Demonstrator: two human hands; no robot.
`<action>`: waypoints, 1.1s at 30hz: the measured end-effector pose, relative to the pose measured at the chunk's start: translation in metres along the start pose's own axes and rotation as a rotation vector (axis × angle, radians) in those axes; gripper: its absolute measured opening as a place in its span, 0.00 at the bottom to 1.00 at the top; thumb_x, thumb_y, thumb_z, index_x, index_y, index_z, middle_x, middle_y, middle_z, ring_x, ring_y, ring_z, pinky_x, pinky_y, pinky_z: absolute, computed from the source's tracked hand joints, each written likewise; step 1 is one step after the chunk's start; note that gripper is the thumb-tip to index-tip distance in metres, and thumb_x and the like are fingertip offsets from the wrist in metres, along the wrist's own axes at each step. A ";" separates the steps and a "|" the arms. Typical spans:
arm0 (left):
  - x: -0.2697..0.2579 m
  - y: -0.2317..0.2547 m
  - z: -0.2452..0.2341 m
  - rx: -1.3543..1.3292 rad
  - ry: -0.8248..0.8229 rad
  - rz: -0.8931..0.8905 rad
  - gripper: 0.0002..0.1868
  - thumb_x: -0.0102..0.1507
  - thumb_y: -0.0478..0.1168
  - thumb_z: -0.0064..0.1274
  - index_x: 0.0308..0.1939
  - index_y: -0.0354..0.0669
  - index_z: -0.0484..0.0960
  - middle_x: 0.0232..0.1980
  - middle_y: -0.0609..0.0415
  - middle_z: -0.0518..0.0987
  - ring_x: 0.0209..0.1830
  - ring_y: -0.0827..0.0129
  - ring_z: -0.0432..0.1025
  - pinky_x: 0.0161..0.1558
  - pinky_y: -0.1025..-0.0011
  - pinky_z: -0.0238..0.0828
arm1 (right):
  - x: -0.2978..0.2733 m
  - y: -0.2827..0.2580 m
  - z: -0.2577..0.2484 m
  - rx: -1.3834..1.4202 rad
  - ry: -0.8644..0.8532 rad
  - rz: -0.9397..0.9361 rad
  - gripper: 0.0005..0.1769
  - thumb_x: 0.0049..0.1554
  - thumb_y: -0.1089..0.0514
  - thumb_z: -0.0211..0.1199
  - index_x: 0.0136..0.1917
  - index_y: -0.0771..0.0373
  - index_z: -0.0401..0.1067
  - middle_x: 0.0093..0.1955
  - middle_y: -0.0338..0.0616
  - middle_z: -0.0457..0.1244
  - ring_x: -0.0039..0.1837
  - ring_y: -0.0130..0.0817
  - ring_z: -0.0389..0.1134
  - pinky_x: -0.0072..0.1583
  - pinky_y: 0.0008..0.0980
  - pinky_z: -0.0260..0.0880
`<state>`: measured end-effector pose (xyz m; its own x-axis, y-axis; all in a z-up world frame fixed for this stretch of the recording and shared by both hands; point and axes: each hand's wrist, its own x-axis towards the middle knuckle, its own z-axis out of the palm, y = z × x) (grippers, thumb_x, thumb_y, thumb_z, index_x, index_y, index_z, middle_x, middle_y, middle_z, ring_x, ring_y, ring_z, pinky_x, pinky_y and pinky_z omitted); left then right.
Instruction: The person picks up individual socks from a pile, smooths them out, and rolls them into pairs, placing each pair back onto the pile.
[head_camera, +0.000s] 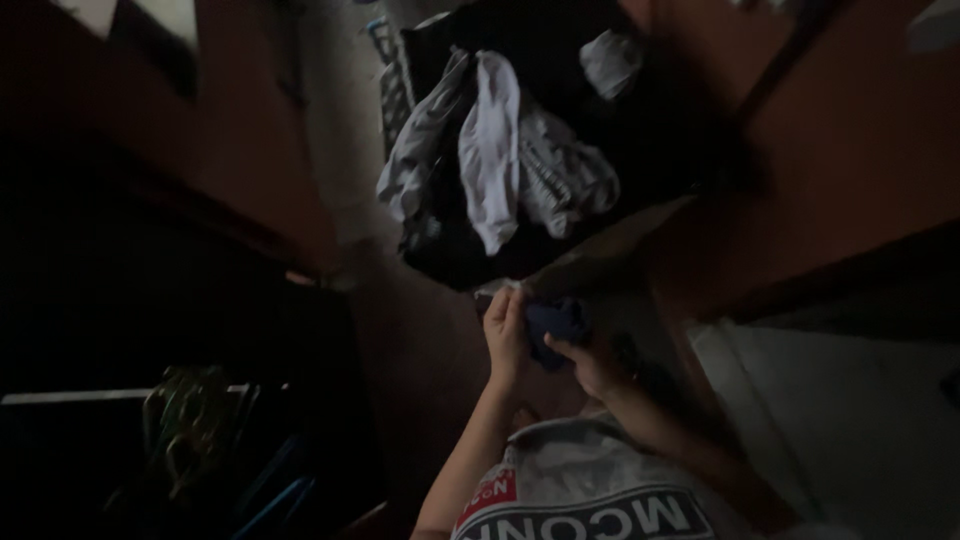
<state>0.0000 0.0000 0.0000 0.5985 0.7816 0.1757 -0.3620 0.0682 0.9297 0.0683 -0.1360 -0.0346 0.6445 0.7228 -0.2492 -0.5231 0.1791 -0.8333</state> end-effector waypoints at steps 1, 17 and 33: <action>0.005 -0.007 0.002 -0.005 -0.012 -0.003 0.15 0.74 0.42 0.47 0.33 0.45 0.76 0.31 0.66 0.66 0.30 0.83 0.59 0.34 0.79 0.57 | 0.001 -0.005 -0.005 0.003 -0.035 -0.026 0.35 0.52 0.59 0.72 0.71 0.62 0.64 0.66 0.41 0.61 0.67 0.36 0.63 0.66 0.37 0.66; 0.095 -0.024 0.111 -0.096 0.027 0.080 0.16 0.73 0.42 0.43 0.32 0.38 0.73 0.32 0.64 0.67 0.32 0.81 0.59 0.35 0.77 0.56 | 0.084 -0.023 -0.091 0.228 -0.136 0.173 0.29 0.60 0.56 0.75 0.66 0.74 0.68 0.59 0.46 0.65 0.61 0.38 0.65 0.62 0.38 0.69; 0.122 -0.065 0.146 -0.089 0.070 -0.046 0.18 0.73 0.39 0.50 0.27 0.42 0.69 0.28 0.68 0.63 0.28 0.82 0.56 0.31 0.78 0.52 | 0.180 -0.093 -0.161 0.047 -0.459 0.252 0.34 0.46 0.61 0.76 0.65 0.64 0.68 0.56 0.40 0.67 0.57 0.37 0.70 0.58 0.40 0.73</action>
<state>0.2010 0.0004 0.0082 0.5659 0.8174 0.1079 -0.3996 0.1574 0.9031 0.3226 -0.1296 -0.0817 0.1904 0.9636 -0.1879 -0.6615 -0.0155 -0.7497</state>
